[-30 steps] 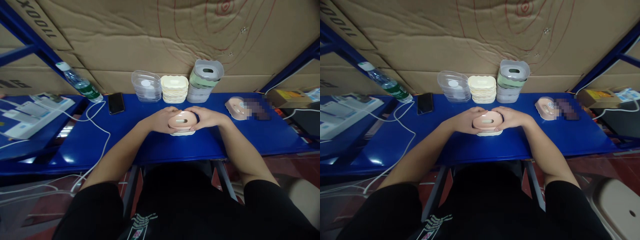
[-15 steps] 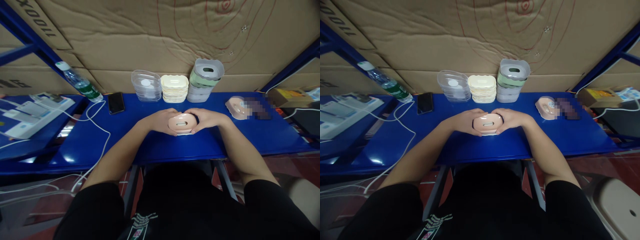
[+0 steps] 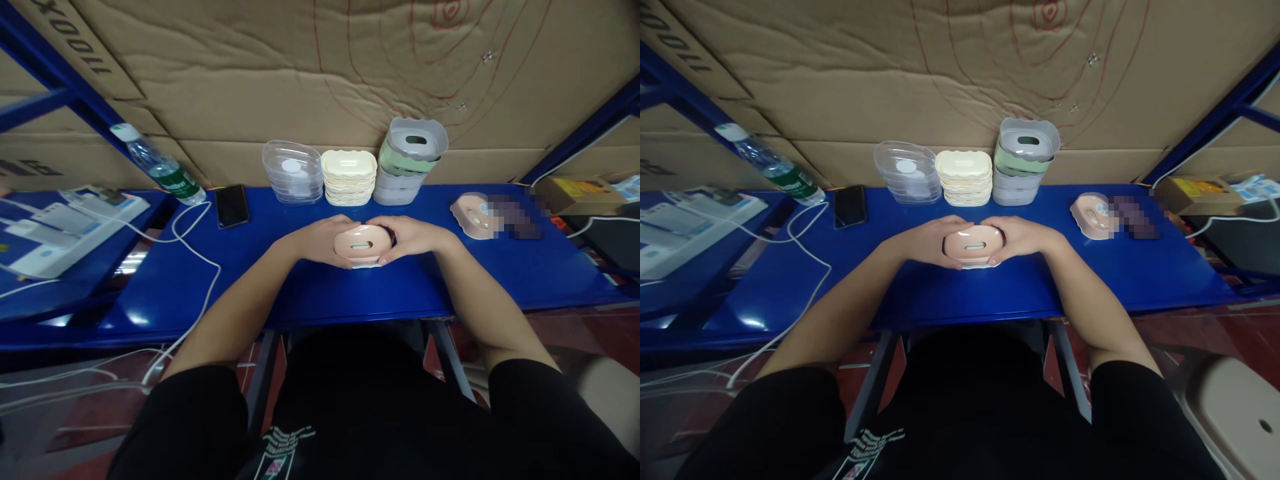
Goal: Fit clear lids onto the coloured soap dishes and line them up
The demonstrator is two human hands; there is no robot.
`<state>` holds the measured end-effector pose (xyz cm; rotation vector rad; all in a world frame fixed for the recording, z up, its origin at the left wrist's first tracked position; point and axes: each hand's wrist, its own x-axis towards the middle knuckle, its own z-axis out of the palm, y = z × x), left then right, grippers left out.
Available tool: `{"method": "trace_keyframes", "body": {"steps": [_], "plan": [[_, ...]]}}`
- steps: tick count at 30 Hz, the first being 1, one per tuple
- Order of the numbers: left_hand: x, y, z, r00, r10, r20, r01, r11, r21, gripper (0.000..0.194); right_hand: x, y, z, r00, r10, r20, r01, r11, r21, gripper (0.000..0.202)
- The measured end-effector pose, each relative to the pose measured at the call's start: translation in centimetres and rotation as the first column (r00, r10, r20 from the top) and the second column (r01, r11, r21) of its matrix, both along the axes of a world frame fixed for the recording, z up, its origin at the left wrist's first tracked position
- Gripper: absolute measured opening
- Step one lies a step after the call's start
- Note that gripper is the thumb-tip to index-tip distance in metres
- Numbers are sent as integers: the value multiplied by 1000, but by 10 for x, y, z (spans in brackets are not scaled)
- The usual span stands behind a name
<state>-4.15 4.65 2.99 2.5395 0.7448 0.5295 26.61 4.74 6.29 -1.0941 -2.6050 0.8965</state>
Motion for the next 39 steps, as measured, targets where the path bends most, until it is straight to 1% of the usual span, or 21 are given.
{"method": "trace_keyframes", "body": {"steps": [3,6,10,15,16,17,18,19,20,21,22,23,24,25,26,27,28,30,32,34,39], "plan": [[1,0,1,998,11,-60,-10,1000,13,97,-2,0,-2,1000,2,24,-2,1000,10,97],[3,1,1,992,36,-120,-32,999,27,98,-3,4,-8,999,25,33,-26,999,33,98],[3,3,0,991,36,-128,-33,999,27,98,-1,11,-20,999,35,23,-37,996,79,110],[-1,6,-5,989,80,-126,-76,997,34,104,2,18,-31,999,33,14,-34,995,93,116],[-3,8,-6,988,101,-115,-97,994,43,102,2,18,-31,1000,27,17,-28,995,94,117],[-5,11,-6,988,133,-84,-128,990,65,96,2,18,-32,1000,18,19,-20,996,93,118],[-7,14,-7,984,175,-30,-171,980,103,85,2,17,-32,1000,13,18,-14,996,90,119],[-11,18,-7,973,226,45,-230,960,157,71,1,17,-32,1000,13,14,-14,996,90,119],[-15,22,-7,949,286,133,-310,925,221,56,1,16,-32,1000,21,5,-21,995,93,118],[-19,27,-6,907,353,228,-409,868,283,42,1,16,-32,999,33,-5,-32,994,101,116],[-25,31,-5,850,422,315,-516,790,332,32,0,16,-32,999,44,-14,-42,993,110,114],[-31,35,-3,778,493,389,-621,696,360,27,1,16,-33,998,52,-19,-49,992,118,112],[-37,38,-2,704,556,442,-708,604,366,25,1,16,-33,998,53,-20,-50,991,123,112],[-43,40,-1,637,608,475,-771,526,360,27,1,17,-34,999,50,-15,-48,991,123,113],[-49,42,0,582,650,490,-814,466,348,31,1,17,-35,999,44,-8,-43,992,121,115],[-55,44,-1,540,683,492,-842,424,335,37,2,18,-35,999,38,0,-37,992,118,116],[-61,45,-1,507,713,484,-861,396,319,42,2,18,-36,999,34,7,-34,993,114,117],[-69,49,-4,461,762,455,-887,374,271,47,3,18,-36,1000,26,15,-28,994,107,117],[-75,53,-8,429,800,421,-903,376,205,46,2,17,-36,1000,21,13,-22,995,102,117],[-77,57,-10,414,821,393,-910,387,150,42,1,16,-34,1000,19,8,-20,995,98,116],[-77,61,-9,400,821,407,-912,398,95,30,-2,13,-29,1000,14,9,-15,997,70,114]]}}
